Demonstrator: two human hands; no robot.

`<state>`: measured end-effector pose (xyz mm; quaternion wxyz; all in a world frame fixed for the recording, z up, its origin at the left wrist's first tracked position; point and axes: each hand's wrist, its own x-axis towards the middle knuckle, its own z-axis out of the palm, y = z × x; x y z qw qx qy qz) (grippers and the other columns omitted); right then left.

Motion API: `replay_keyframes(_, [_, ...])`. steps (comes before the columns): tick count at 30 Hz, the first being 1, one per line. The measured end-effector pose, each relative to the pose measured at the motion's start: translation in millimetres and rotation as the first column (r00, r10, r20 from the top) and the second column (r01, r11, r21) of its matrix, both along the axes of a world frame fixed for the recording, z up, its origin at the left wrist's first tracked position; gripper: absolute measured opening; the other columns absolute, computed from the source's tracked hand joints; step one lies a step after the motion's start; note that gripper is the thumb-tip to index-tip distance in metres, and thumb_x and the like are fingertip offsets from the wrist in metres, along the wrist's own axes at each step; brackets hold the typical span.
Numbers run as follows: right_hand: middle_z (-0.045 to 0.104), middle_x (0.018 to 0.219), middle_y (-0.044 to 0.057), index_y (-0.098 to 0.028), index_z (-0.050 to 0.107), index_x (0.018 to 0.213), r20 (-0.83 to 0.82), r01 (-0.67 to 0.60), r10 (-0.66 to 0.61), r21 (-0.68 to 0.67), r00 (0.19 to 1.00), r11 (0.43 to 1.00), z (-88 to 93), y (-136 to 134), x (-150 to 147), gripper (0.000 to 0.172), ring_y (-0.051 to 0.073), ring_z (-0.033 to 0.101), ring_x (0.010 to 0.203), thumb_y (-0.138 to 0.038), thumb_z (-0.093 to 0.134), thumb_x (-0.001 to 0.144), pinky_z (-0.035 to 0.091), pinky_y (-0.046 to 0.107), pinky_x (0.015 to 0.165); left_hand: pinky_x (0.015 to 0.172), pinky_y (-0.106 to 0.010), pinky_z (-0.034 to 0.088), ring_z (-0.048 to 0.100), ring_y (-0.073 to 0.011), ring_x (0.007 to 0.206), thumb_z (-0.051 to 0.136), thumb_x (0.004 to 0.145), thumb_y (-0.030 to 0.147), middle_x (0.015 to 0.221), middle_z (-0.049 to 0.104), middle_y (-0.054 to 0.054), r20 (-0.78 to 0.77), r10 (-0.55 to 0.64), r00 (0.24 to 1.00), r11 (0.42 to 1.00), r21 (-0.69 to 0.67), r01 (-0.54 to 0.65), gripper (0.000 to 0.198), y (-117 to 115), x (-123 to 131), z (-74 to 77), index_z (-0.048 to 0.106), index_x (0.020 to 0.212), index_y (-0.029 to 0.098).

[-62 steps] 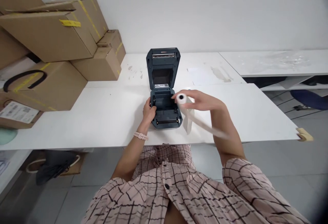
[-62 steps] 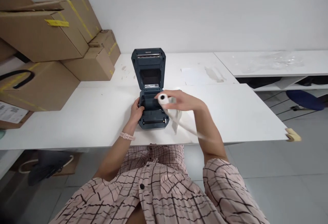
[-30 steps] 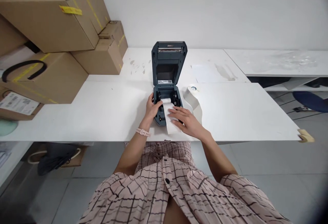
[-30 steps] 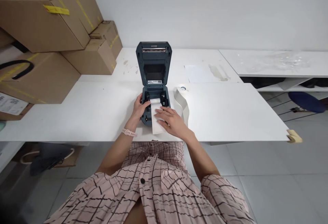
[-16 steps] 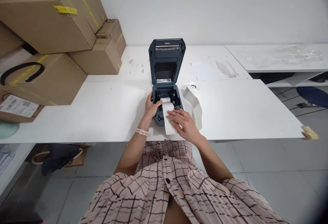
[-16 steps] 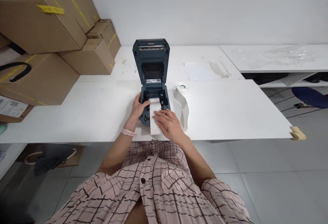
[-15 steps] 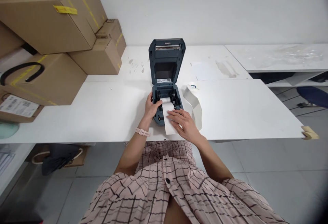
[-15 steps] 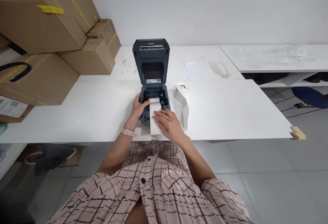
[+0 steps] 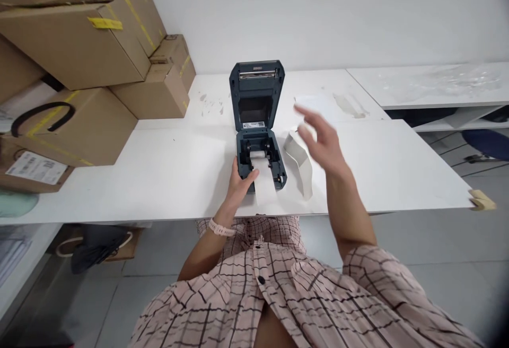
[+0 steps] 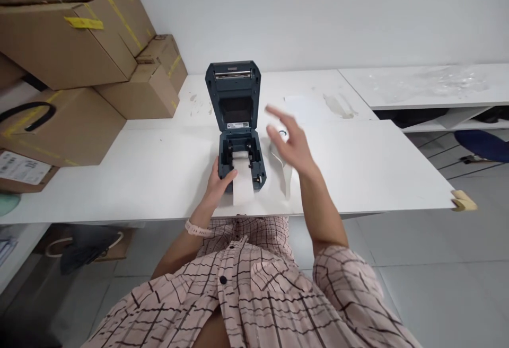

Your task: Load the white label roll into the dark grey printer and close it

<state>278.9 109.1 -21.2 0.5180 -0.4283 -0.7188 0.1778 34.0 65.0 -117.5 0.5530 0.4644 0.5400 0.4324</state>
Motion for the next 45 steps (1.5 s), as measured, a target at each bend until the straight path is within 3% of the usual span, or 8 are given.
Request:
replay_keyframes(5, [0.041,0.170,-0.004,-0.044,0.042,0.156,-0.122,-0.095,0.069,-0.226,0.990,0.969,31.8,138,-6,0.072,0.026,0.033,0.160,-0.084,0.036,0.096,0.033,0.055,0.128,0.120,-0.048,0.046,0.037,-0.0375,0.157,0.084,0.077,0.057,0.173,0.031,-0.015,0.038,-0.059,0.998,0.998,-0.005,0.060,0.120,-41,-2,1.8,0.011,0.169,0.030])
replay_keyframes(8, [0.048,0.165,-0.001,-0.037,0.048,0.153,-0.245,-0.177,0.093,-0.348,0.965,0.921,36.1,175,-26,0.079,0.027,0.041,0.155,-0.087,0.030,0.094,0.034,0.055,0.127,0.118,-0.048,0.048,0.043,-0.0377,0.153,0.084,0.076,0.057,0.168,0.040,-0.018,0.035,-0.071,0.997,0.997,0.000,0.071,0.122,-46,-5,1.4,0.010,0.169,0.027])
replay_keyframes(14, [0.065,0.147,0.000,-0.032,0.061,0.143,-0.293,-0.163,0.101,-0.194,0.951,0.967,18.9,88,-34,0.078,0.028,0.052,0.146,-0.084,0.025,0.097,0.038,0.052,0.125,0.124,-0.047,0.042,0.038,-0.0344,0.157,0.069,0.087,0.065,0.171,0.038,-0.010,0.078,-0.036,0.996,0.999,0.033,0.034,0.092,-42,-14,-8.8,0.031,0.164,0.031])
replay_keyframes(21, [0.063,0.148,-0.003,-0.044,0.069,0.128,-0.283,-0.015,-0.044,-0.205,0.958,0.979,-56.2,-36,-45,0.040,0.028,0.051,0.147,-0.064,0.066,0.093,0.035,0.053,0.128,0.130,-0.048,0.032,0.027,-0.0303,0.163,0.045,0.092,0.079,0.176,0.027,-0.008,0.125,0.165,0.978,0.985,0.029,-0.170,0.090,-26,-11,-6.1,0.026,0.166,0.030])
replay_keyframes(25, [0.043,0.167,0.002,-0.041,0.043,0.156,-0.465,-0.090,-0.171,-0.487,0.869,0.869,-97.3,-45,-51,0.085,0.031,0.033,0.159,-0.062,0.078,0.082,0.029,0.058,0.131,0.129,-0.045,0.035,0.019,-0.0330,0.165,0.063,0.086,0.074,0.179,0.016,-0.005,0.103,0.166,0.981,0.985,0.033,-0.170,0.098,-18,-4,6.6,0.024,0.166,0.033])
replay_keyframes(30, [0.051,0.162,0.006,-0.035,0.032,0.163,-0.629,-0.306,-0.223,-0.618,0.744,0.724,-110.0,-42,-54,0.103,0.035,0.051,0.148,-0.064,0.080,0.077,0.039,0.058,0.127,0.123,-0.049,0.044,0.039,-0.0366,0.156,0.077,0.082,0.060,0.171,0.036,-0.012,0.151,0.056,0.987,0.998,0.026,-0.061,0.097,-15,1,9.1,0.034,0.162,0.028])
replay_keyframes(41, [0.046,0.165,0.005,-0.035,0.036,0.162,-0.605,-0.276,-0.175,-0.577,0.777,0.769,-108.7,-43,-54,0.098,0.032,0.043,0.153,-0.064,0.077,0.078,0.033,0.056,0.130,0.117,-0.048,0.047,0.051,-0.0356,0.145,0.076,0.082,0.060,0.159,0.052,-0.013,0.092,0.076,0.993,0.989,0.117,-0.087,0.082,-17,1,-1.7,0.048,0.151,0.026])
replay_keyframes(45, [0.043,0.168,0.005,-0.034,0.038,0.161,-0.586,-0.246,-0.200,-0.592,0.785,0.768,-109.6,-43,-55,0.100,0.033,0.041,0.155,-0.065,0.078,0.074,0.036,0.056,0.128,0.101,-0.038,0.054,0.063,-0.0271,0.126,0.072,0.085,0.061,0.141,0.064,-0.011,-0.061,0.376,0.925,0.919,0.151,-0.364,0.059,-57,1,-13.2,0.061,0.131,0.026])
